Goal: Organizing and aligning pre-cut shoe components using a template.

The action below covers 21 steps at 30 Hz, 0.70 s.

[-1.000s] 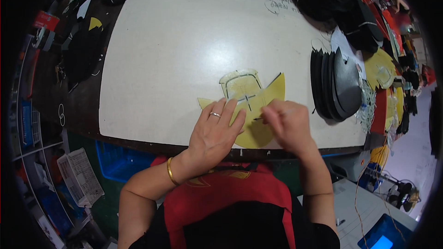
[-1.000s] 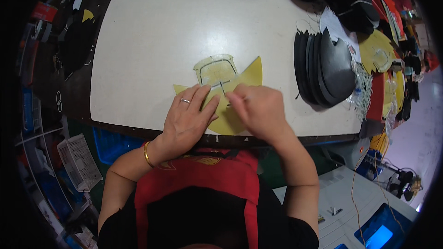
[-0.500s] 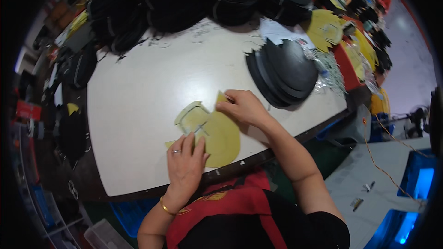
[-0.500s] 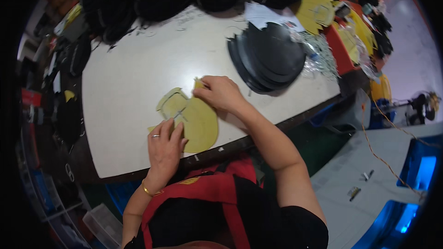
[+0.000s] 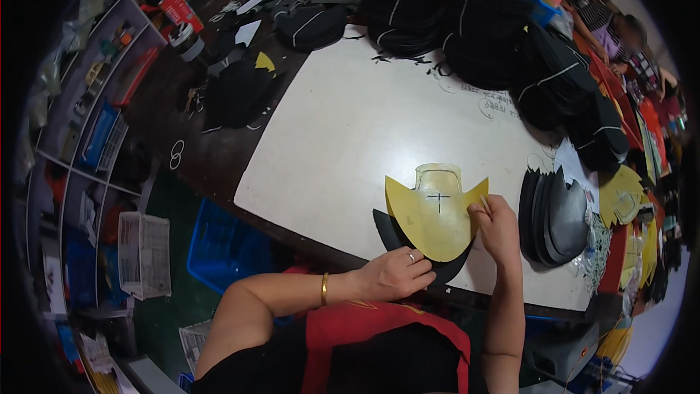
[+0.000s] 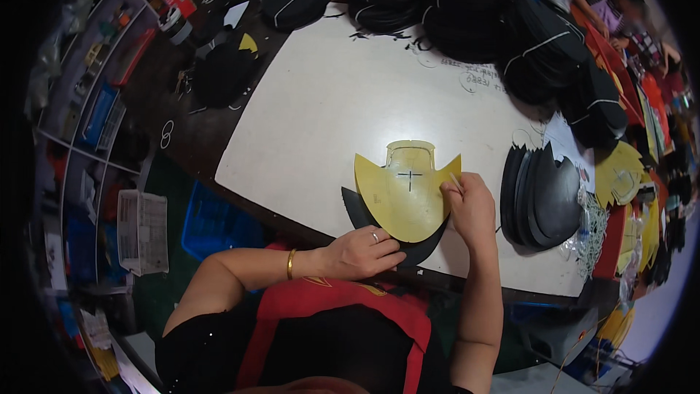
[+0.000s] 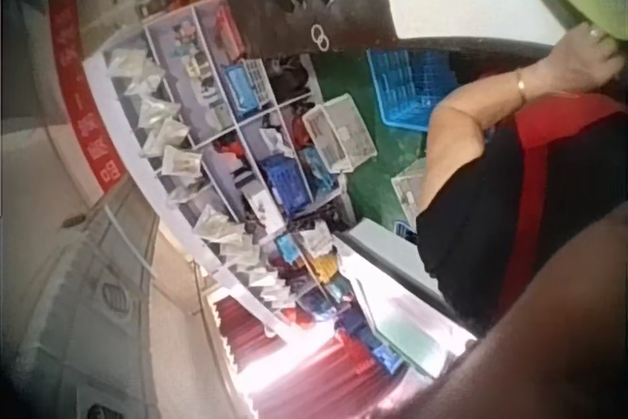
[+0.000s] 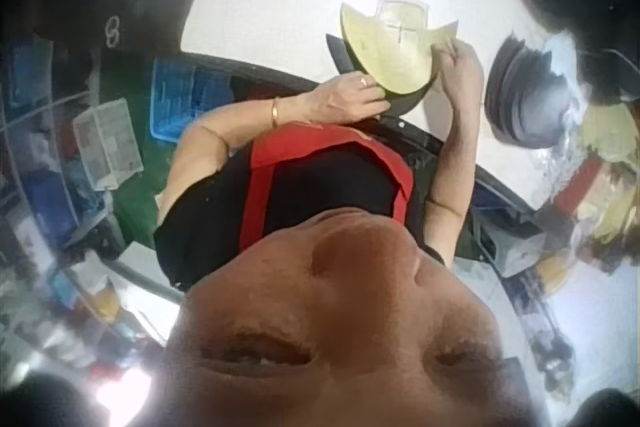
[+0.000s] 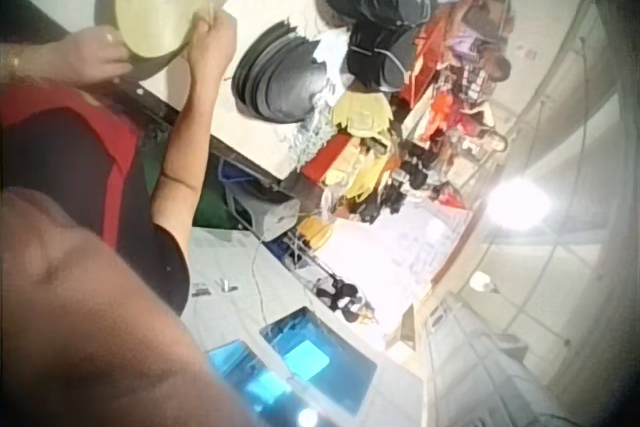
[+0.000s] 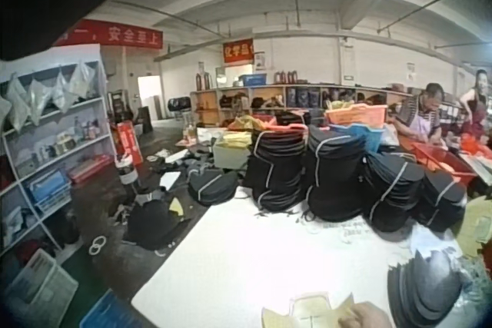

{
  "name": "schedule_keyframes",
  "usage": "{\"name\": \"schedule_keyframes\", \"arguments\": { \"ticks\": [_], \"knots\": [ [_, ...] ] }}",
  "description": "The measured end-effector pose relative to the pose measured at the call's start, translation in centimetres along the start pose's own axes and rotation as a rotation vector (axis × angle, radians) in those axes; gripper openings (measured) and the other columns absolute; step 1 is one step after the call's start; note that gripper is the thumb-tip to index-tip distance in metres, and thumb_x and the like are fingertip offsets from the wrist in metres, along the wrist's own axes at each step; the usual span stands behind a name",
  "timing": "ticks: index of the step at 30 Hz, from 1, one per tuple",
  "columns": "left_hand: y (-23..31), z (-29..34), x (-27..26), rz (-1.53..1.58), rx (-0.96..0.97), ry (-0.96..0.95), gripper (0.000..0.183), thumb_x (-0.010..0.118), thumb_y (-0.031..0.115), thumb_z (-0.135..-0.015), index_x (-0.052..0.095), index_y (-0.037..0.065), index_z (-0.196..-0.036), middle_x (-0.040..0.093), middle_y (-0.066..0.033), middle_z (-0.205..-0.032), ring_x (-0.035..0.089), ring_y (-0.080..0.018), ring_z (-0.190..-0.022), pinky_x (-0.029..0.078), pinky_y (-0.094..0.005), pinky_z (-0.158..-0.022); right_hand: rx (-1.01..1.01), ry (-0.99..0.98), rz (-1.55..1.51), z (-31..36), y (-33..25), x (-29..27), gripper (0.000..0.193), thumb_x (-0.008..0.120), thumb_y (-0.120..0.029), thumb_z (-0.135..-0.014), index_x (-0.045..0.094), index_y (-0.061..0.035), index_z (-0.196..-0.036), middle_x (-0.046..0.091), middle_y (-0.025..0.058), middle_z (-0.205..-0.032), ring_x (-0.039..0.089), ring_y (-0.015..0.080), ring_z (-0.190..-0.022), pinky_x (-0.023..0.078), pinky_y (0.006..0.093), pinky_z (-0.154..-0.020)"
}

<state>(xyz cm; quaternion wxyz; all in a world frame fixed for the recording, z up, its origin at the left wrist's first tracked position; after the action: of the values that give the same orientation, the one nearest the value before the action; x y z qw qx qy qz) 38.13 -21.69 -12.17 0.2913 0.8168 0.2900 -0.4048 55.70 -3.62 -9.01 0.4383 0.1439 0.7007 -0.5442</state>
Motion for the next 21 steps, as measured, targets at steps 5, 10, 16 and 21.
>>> {"name": "schedule_keyframes", "arguments": {
  "ticks": [5, 10, 16, 21],
  "knots": [
    [0.1, -0.3, 0.0, 0.027, 0.015, 0.134, 0.015, 0.068, 0.015, -0.074, 0.064, 0.007, -0.085, 0.056, -0.0042, -0.084, 0.059, -0.0200, -0.083, 0.050, -0.0308, -0.073, 0.224, -0.261, -0.605, 0.7, -1.2, 0.7, 0.024, 0.068, -0.019, -0.095, 0.068, -0.0004, -0.110, 0.069, 0.0056, -0.089, 0.060, 0.0102, -0.076, 0.048, 0.0298, -0.070],
    [-0.7, -0.4, -1.9, 0.105, 0.145, 0.183, 0.011, 0.067, 0.014, -0.076, 0.061, 0.008, -0.082, 0.058, -0.0045, -0.085, 0.061, -0.0202, -0.087, 0.051, -0.0319, -0.075, 0.127, 0.089, -0.611, 3.6, 0.9, -3.6, 0.019, 0.072, -0.013, -0.094, 0.067, -0.0030, -0.109, 0.066, -0.0021, -0.089, 0.058, 0.0056, -0.078, 0.046, 0.0208, -0.071],
    [-4.7, 1.1, -6.0, -0.002, 0.126, 0.214, 0.010, 0.068, 0.012, -0.079, 0.062, 0.007, -0.084, 0.063, -0.0052, -0.091, 0.066, -0.0220, -0.092, 0.054, -0.0335, -0.078, -0.046, 0.615, -0.822, 4.4, 13.5, -17.3, 0.027, 0.066, -0.014, -0.100, 0.065, -0.0005, -0.123, 0.070, 0.0079, -0.112, 0.066, 0.0132, -0.099, 0.054, 0.0274, -0.087],
    [-13.4, 1.4, -9.7, -0.166, -0.012, 0.165, 0.013, 0.073, 0.012, -0.077, 0.065, 0.010, -0.087, 0.067, -0.0083, -0.098, 0.068, -0.0259, -0.093, 0.055, -0.0377, -0.081, 0.334, 0.680, -0.280, 4.9, 24.6, -19.8, 0.041, 0.066, -0.021, -0.099, 0.061, 0.0052, -0.131, 0.069, 0.0092, -0.119, 0.064, 0.0149, -0.104, 0.049, 0.0287, -0.095]
  ]
}}
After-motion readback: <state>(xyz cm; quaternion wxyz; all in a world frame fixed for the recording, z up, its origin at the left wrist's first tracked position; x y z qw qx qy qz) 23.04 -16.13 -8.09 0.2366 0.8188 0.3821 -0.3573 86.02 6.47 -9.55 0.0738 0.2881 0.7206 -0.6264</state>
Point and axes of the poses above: each hand's wrist, its own z-axis away from the middle knuckle, its own x-axis out of the palm, y = z × x, the point moved 1 cm from there along -z, towards the middle knuckle
